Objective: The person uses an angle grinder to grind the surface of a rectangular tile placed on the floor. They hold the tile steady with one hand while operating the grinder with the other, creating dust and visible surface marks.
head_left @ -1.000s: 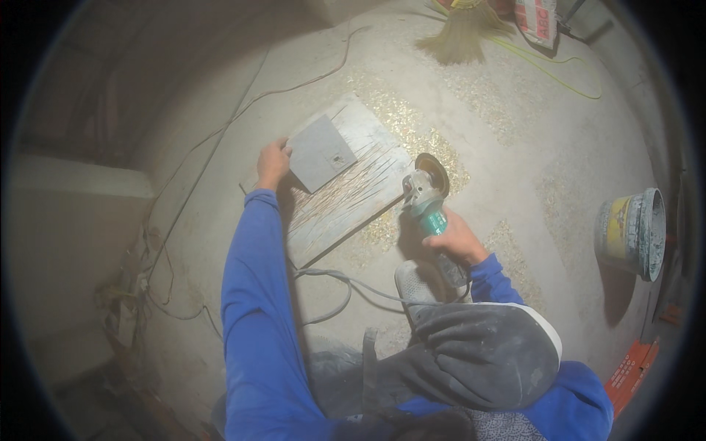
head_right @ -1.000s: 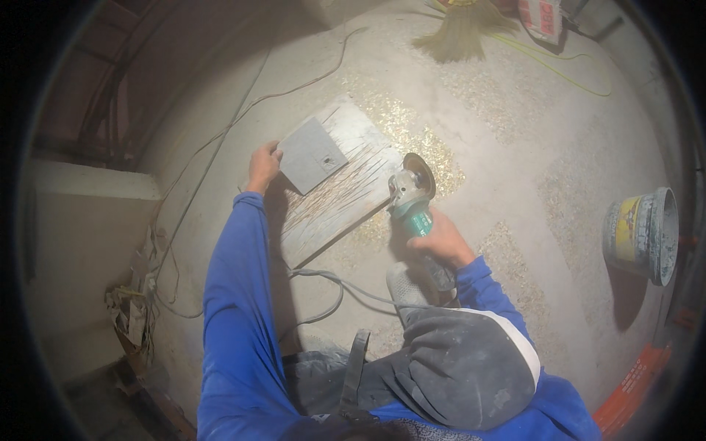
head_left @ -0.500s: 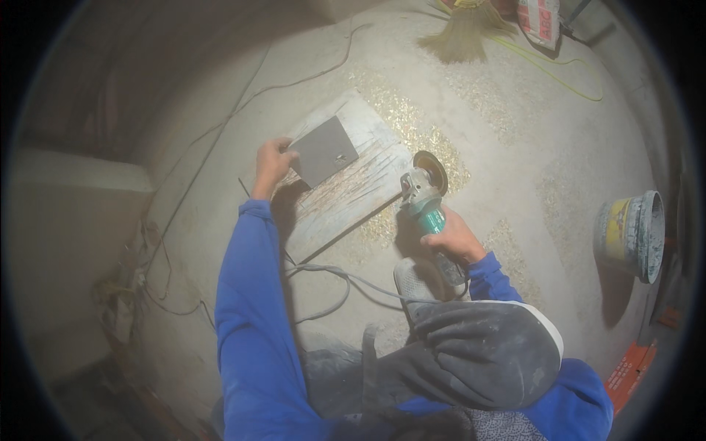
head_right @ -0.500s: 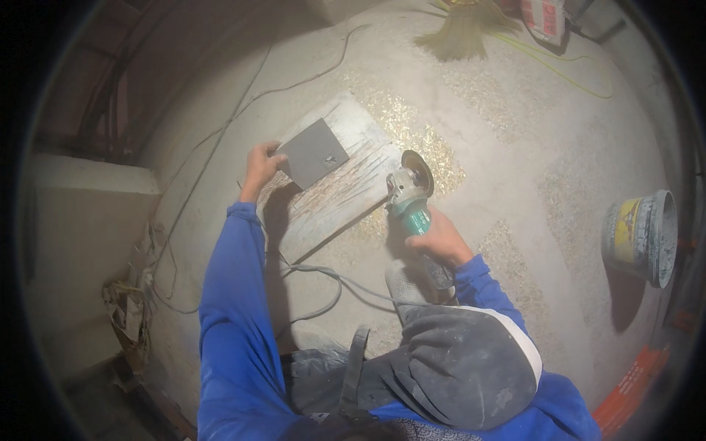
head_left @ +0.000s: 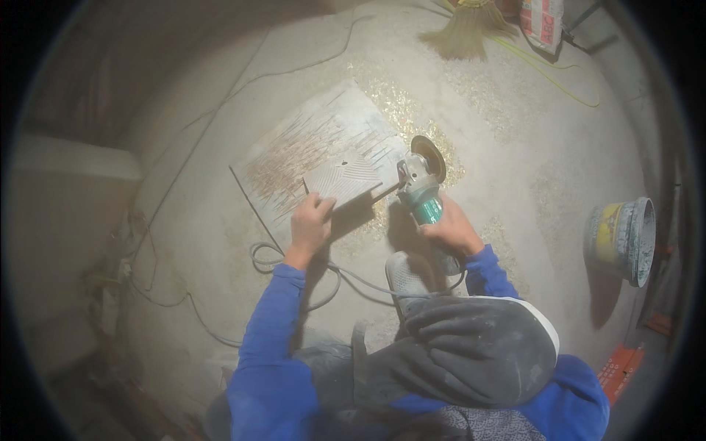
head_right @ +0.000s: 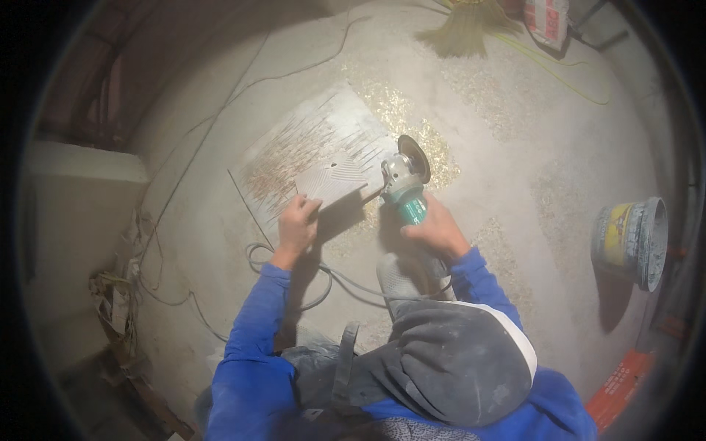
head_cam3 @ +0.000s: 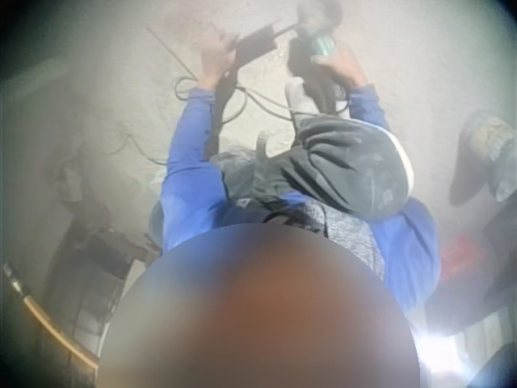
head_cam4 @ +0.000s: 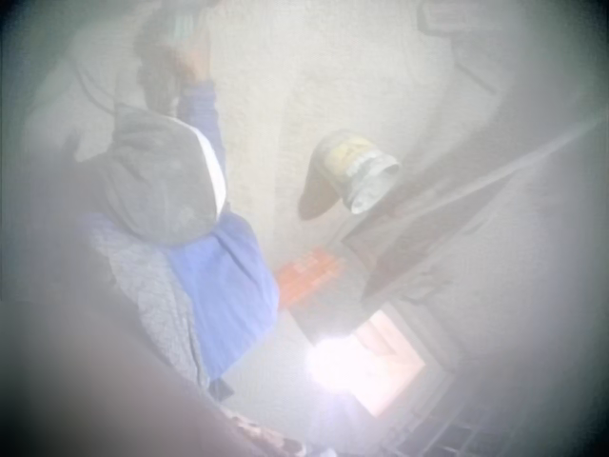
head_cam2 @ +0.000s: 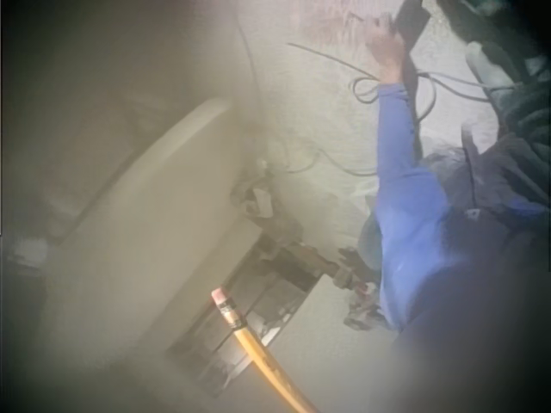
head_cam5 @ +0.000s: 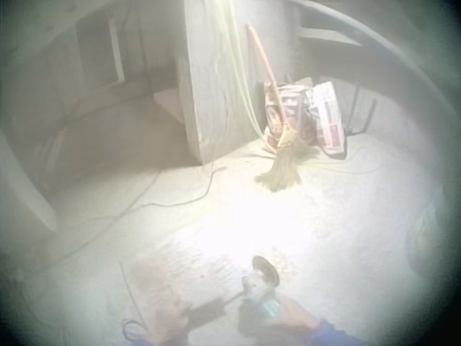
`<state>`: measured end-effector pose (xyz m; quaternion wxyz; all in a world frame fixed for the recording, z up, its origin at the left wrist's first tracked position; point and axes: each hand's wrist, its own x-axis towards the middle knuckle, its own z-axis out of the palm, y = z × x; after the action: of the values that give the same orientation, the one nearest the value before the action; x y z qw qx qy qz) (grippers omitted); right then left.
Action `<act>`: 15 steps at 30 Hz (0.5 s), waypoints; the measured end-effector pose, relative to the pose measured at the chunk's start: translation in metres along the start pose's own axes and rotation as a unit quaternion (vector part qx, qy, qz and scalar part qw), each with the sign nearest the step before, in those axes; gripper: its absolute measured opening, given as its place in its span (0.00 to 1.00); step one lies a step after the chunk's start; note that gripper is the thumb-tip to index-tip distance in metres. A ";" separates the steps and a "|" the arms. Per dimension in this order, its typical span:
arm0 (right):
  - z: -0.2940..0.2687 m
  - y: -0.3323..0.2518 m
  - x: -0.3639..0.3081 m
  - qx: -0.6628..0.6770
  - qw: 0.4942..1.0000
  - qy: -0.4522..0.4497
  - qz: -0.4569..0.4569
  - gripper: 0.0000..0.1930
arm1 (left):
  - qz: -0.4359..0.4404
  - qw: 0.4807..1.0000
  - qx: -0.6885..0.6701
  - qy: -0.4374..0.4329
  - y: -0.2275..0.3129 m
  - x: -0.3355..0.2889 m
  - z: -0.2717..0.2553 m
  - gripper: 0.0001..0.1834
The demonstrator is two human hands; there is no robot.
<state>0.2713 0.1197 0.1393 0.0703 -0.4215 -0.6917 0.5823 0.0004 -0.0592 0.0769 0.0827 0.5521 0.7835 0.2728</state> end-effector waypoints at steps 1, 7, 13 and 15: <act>-0.001 -0.002 0.002 -0.024 1.000 -0.003 0.000 0.37 | 0.006 1.000 0.000 0.010 0.001 -0.007 0.010 0.20; 0.006 -0.011 0.017 -0.087 0.994 -0.054 -0.032 0.39 | 0.010 1.000 0.011 0.012 -0.002 -0.032 0.043 0.20; 0.013 -0.017 0.027 -0.031 0.991 -0.126 -0.028 0.36 | 0.010 1.000 -0.010 0.008 -0.011 -0.037 0.047 0.20; 0.015 -0.020 0.026 -0.002 0.990 -0.141 -0.011 0.35 | -0.010 0.999 -0.004 -0.039 -0.012 -0.034 0.043 0.22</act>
<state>0.2360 0.1265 0.1422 -0.0226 -0.3280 -0.7005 0.6334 0.0223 -0.0789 0.0288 0.1183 0.5538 0.7842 0.2536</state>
